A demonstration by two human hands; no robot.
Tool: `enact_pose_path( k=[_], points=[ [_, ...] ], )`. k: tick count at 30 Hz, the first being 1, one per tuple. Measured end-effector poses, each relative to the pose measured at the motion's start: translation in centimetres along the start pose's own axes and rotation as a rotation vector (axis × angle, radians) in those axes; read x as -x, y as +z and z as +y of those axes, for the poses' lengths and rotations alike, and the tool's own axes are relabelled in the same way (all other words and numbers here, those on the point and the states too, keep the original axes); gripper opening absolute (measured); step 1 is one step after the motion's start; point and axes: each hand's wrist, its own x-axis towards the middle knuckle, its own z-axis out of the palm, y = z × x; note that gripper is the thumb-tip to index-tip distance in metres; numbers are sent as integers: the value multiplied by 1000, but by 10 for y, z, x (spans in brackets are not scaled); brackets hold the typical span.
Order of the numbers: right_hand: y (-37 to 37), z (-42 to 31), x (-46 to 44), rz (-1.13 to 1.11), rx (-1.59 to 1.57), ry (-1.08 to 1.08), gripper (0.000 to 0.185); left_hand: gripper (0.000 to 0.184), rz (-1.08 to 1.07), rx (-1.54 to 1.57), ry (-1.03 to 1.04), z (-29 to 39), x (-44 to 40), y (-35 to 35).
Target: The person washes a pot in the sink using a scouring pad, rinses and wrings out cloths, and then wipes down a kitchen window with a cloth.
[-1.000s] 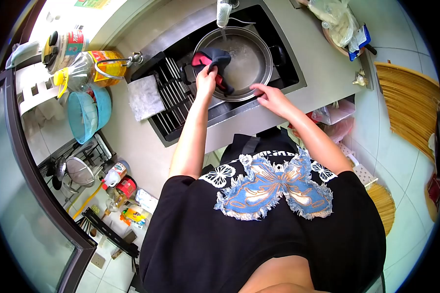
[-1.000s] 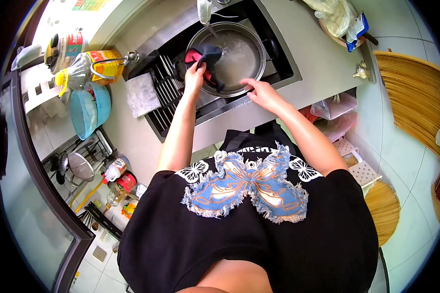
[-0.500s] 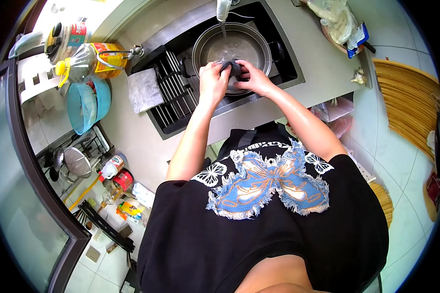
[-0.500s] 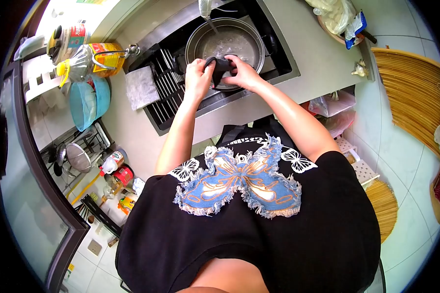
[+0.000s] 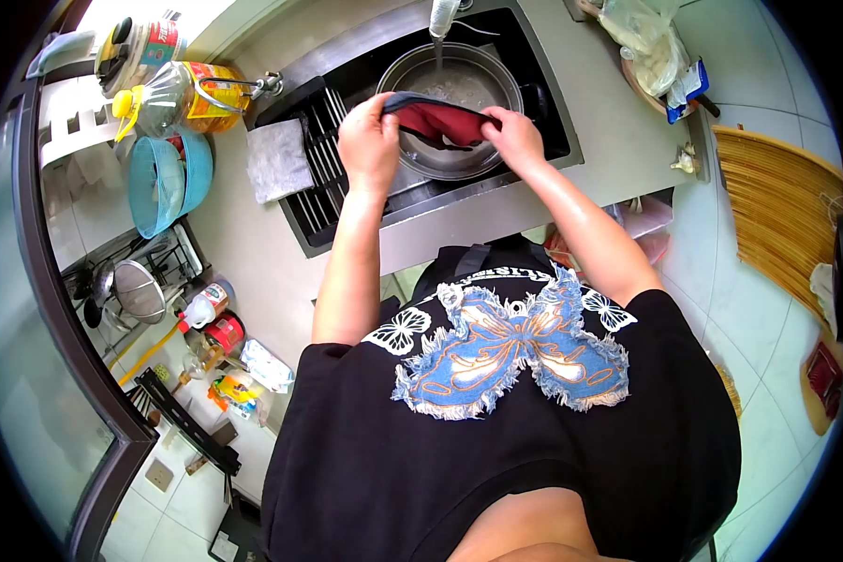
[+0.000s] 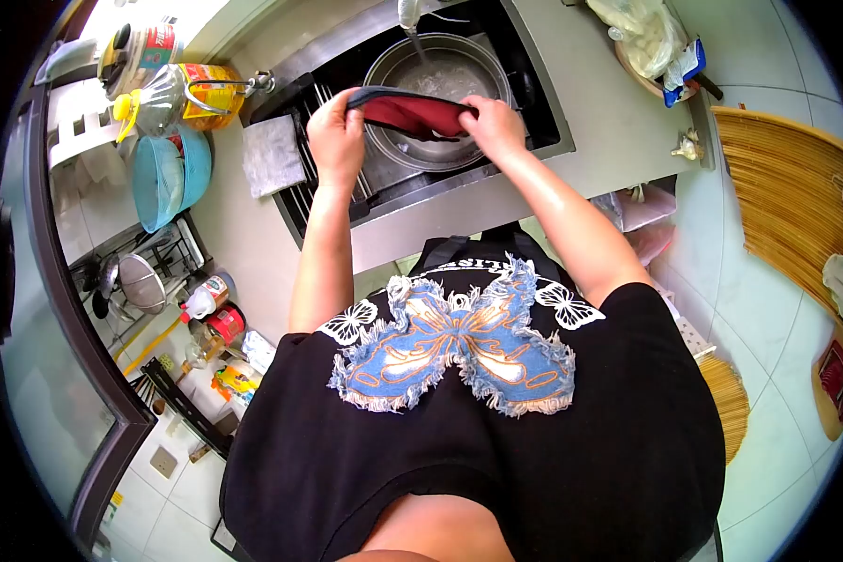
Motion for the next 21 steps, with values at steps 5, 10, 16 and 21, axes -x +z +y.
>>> enact_pose_path(
  k=[5,10,16,21],
  points=[
    [-19,23,-51,149,-275,-143,26,20,46,2,-124,-25,-11,-11],
    [-72,-30,-59,154,-367,-298,18,19,189,24,-23,-36,-10,-29],
    [-57,-16,-44,137,-170,-421,18,17,-50,-75,150,-67,19,1],
    [20,54,-43,-234,153,-295,49,51,-426,-376,12,-110,64,88]
  ],
)
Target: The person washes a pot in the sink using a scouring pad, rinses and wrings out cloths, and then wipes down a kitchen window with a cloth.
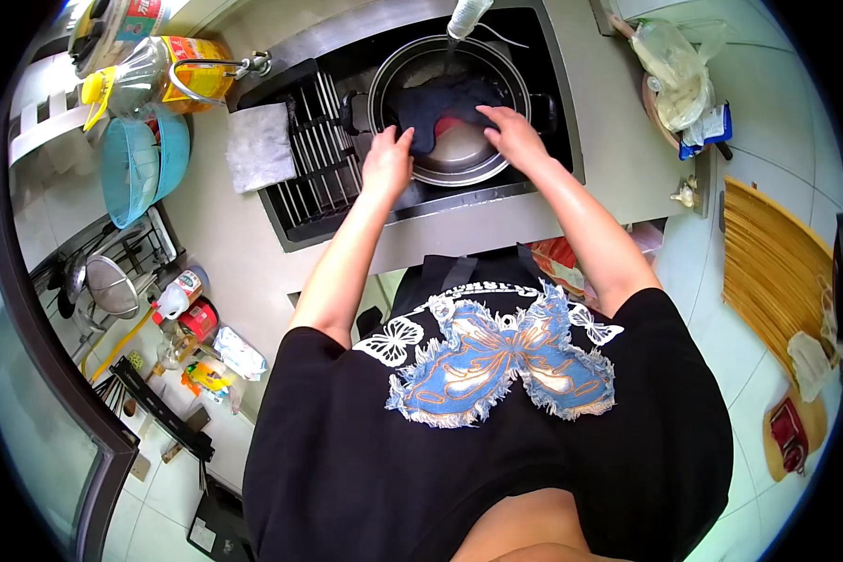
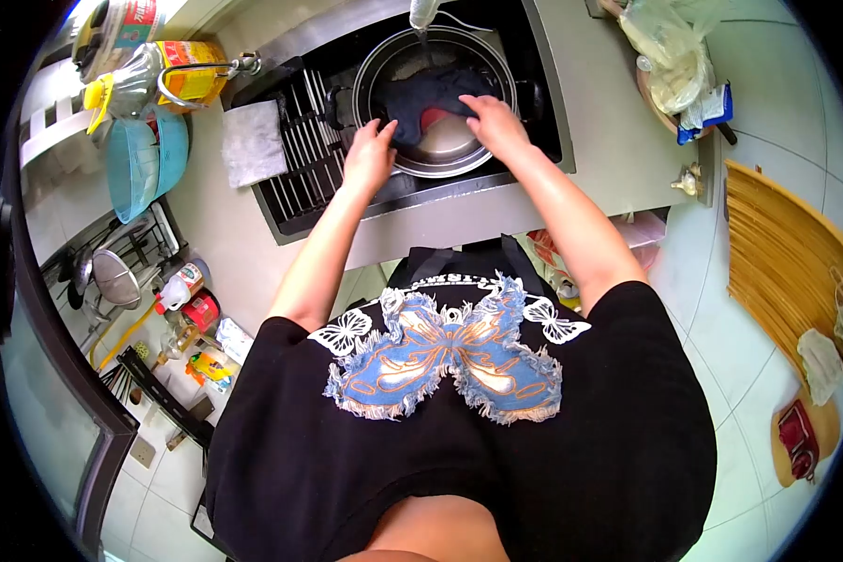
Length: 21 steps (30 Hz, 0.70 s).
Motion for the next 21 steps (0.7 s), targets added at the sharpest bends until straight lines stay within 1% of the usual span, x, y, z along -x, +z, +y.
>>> enact_pose_path(
  k=[1,2,3,4,5,6,7,8,9,10,11,12,13,16,18,19,20,21],
  points=[
    [8,-2,-3,-23,67,21,58,63,-57,11,23,2,-6,10],
    [16,-6,-7,-44,134,42,67,69,-51,48,28,4,-13,23],
    [16,-18,3,-68,161,98,78,74,-30,58,52,12,-8,30],
    [21,-18,-6,-95,157,121,87,78,-9,57,55,13,-16,44],
    [27,-21,-13,-111,235,129,95,87,-34,52,15,20,-25,45],
    [31,-24,-23,-122,314,136,102,99,-111,-67,-53,26,-32,46],
    [35,-23,-32,-132,318,134,102,104,-140,-111,-72,25,-41,54],
    [40,-23,-40,-208,383,143,108,110,-171,-153,-92,22,-48,60],
    [45,-22,-47,-280,447,154,114,110,-176,-147,-96,17,-55,66],
    [41,-24,-36,-281,458,170,114,112,-239,-197,-93,23,-51,68],
    [48,-19,-43,-322,479,203,117,114,-305,-254,-111,17,-59,78],
    [54,-14,-47,-360,500,239,119,114,-312,-247,-116,11,-65,87],
    [61,-8,-53,-359,517,248,122,113,-339,-277,-111,4,-71,96],
    [79,5,-64,-371,512,277,121,110,-391,-309,-109,-11,-85,112],
    [81,8,-55,-392,524,285,118,104,-397,-301,-79,-4,-84,107],
    [86,12,-56,-403,528,281,116,93,-421,-353,-75,-6,-86,110],
    [90,16,-57,-407,528,279,116,93,-424,-352,-79,-9,-89,113],
    [92,18,-57,-412,610,246,104,84,-509,-434,-74,-11,-92,114]
  ],
)
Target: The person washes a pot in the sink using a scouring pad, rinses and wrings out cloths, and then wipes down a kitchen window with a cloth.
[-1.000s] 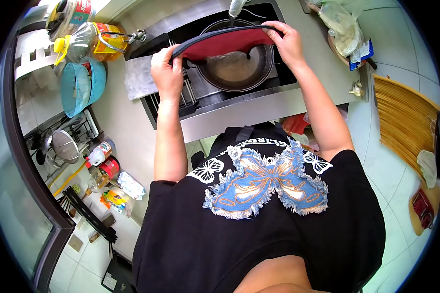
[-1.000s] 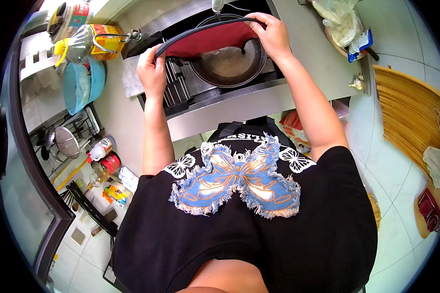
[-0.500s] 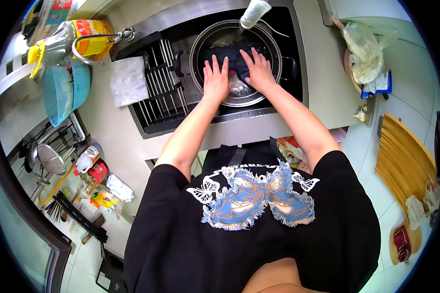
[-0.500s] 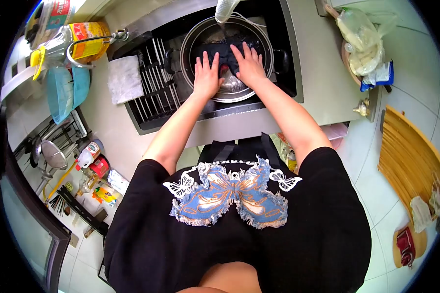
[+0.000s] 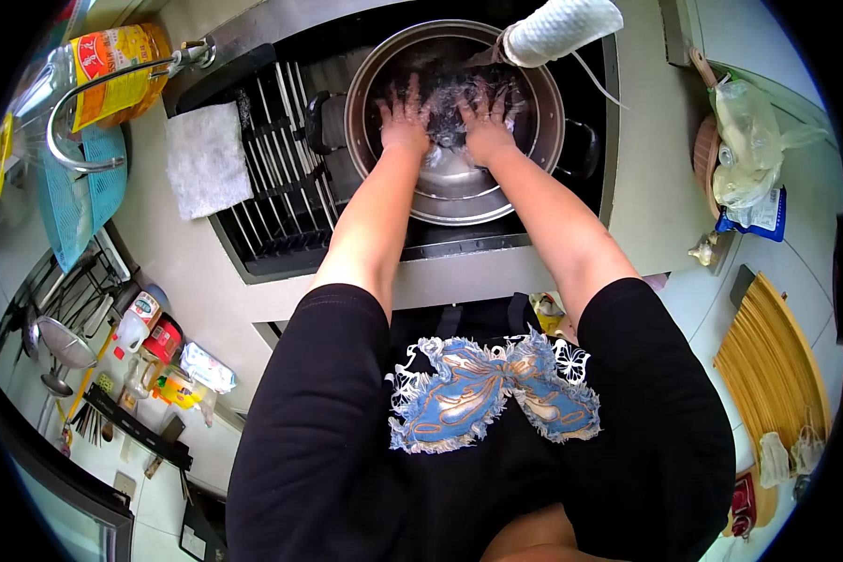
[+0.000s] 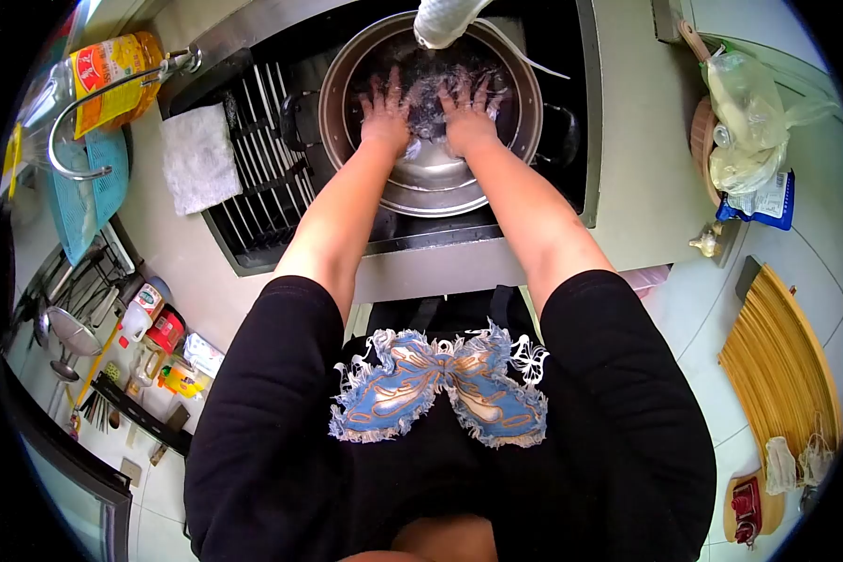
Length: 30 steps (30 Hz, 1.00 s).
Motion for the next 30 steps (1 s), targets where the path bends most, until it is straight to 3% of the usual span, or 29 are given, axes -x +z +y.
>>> enact_pose_path(
  k=[1,2,4,5,8,10,11,12,13,15,16,17,19,21,23,25,27,30],
  points=[
    [4,1,-2,15,85,-12,93,76,-79,-88,2,-2,-4,4],
    [6,3,-3,18,87,-12,93,76,-75,-87,1,-3,-6,7],
    [4,5,4,96,282,7,66,60,55,-6,-5,-2,1,4],
    [4,2,7,111,284,5,66,60,68,-10,-13,-4,3,-1],
    [13,-13,24,369,281,17,41,50,-129,-30,1,6,26,-5],
    [5,-14,45,209,17,-50,40,46,-139,-29,22,17,36,13],
    [6,-14,52,133,-90,-51,38,44,-91,129,-90,23,43,14],
    [3,-12,52,144,-90,-56,38,42,-225,151,-67,23,44,13],
    [12,-3,45,15,-133,-59,34,41,-357,177,-44,20,53,-5],
    [5,6,41,-151,-178,-15,28,40,-395,267,1,8,58,-12],
    [-8,11,42,-86,-219,-12,28,41,-441,359,57,0,60,-14],
    [-20,18,44,-26,-259,-11,28,38,-266,477,24,-8,70,-23],
    [-53,29,47,178,-334,-63,27,38,-114,613,-143,-20,90,-58],
    [-111,22,73,251,-439,-56,28,29,281,664,-156,-36,114,-80],
    [-149,22,92,310,-454,-93,29,32,480,698,-123,-54,131,-104],
    [-179,24,117,404,-567,-159,29,30,643,794,-69,-68,142,-121],
    [-199,29,134,457,-691,-243,26,29,557,878,-78,-75,174,-162],
    [-225,35,160,709,-874,-359,20,24,718,952,-16,-72,217,-208]
  ],
)
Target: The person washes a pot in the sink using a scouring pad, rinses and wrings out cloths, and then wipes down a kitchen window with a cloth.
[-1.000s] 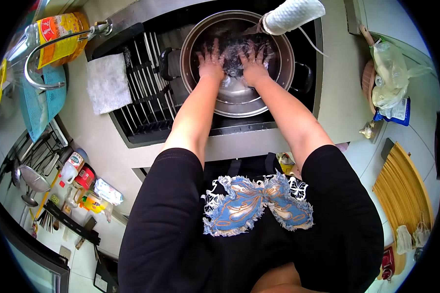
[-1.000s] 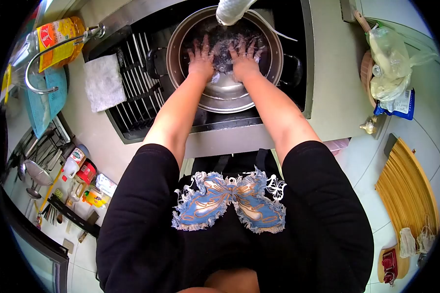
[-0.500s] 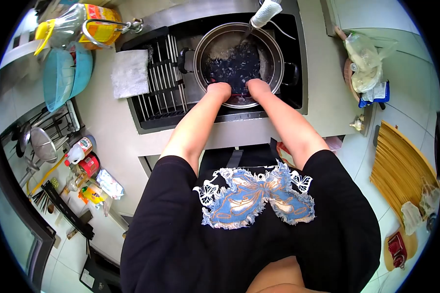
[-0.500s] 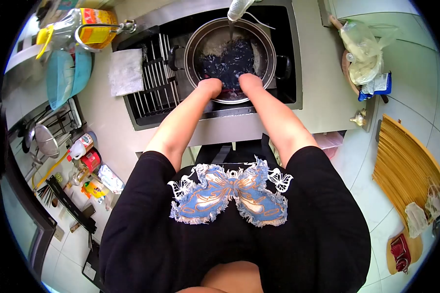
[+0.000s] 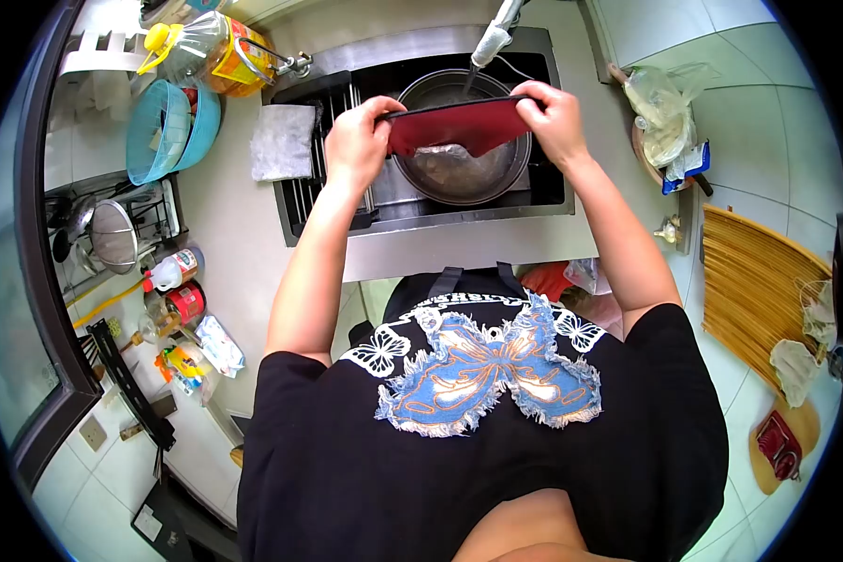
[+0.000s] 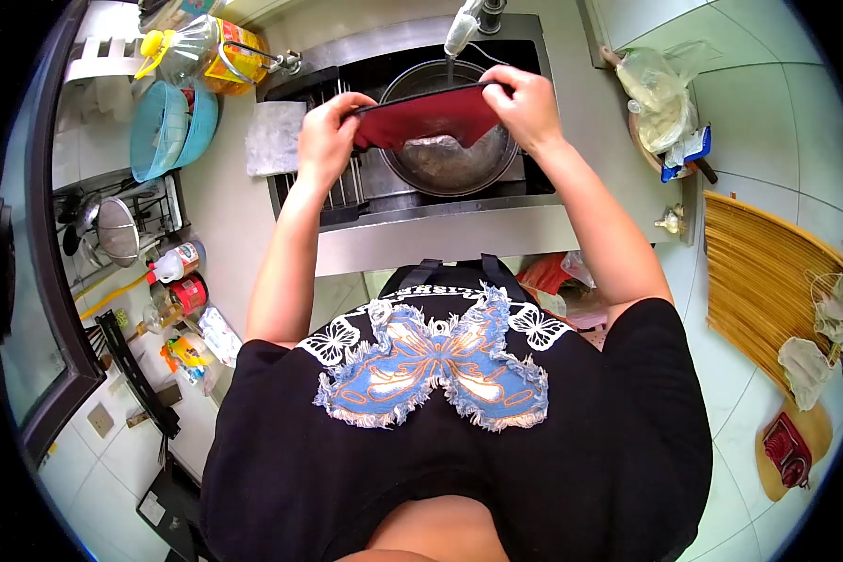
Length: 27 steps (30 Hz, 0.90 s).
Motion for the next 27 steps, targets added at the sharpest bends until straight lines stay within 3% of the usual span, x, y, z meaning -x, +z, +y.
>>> enact_pose_path(
  k=[2,5,7,9,14,15,17,19,21,23,25,27],
  points=[
    [-9,-17,1,174,-125,-124,15,19,126,49,9,26,7,-11],
    [-3,-17,3,245,-292,-155,14,16,315,79,156,23,5,-2],
    [15,12,3,202,-145,-144,13,15,386,76,285,3,-3,20],
    [39,55,7,112,187,-100,13,14,334,-102,234,-44,-9,57],
    [115,155,52,-85,253,293,16,10,-136,-401,50,-127,2,159],
    [126,167,63,-113,248,267,16,14,-272,-503,106,-129,9,167],
    [146,176,81,-401,334,434,17,17,-497,-725,232,-143,19,190],
    [158,181,92,-566,400,340,19,18,-537,-707,133,-140,34,197],
    [160,182,93,-524,357,307,19,14,-597,-714,36,-129,36,189],
    [148,160,82,-421,87,464,29,11,-449,-359,56,-116,35,168],
    [124,118,71,-342,55,318,50,15,-316,-180,240,-84,25,145],
    [114,90,55,-378,-60,192,50,16,-190,-24,438,-43,12,116]
  ],
)
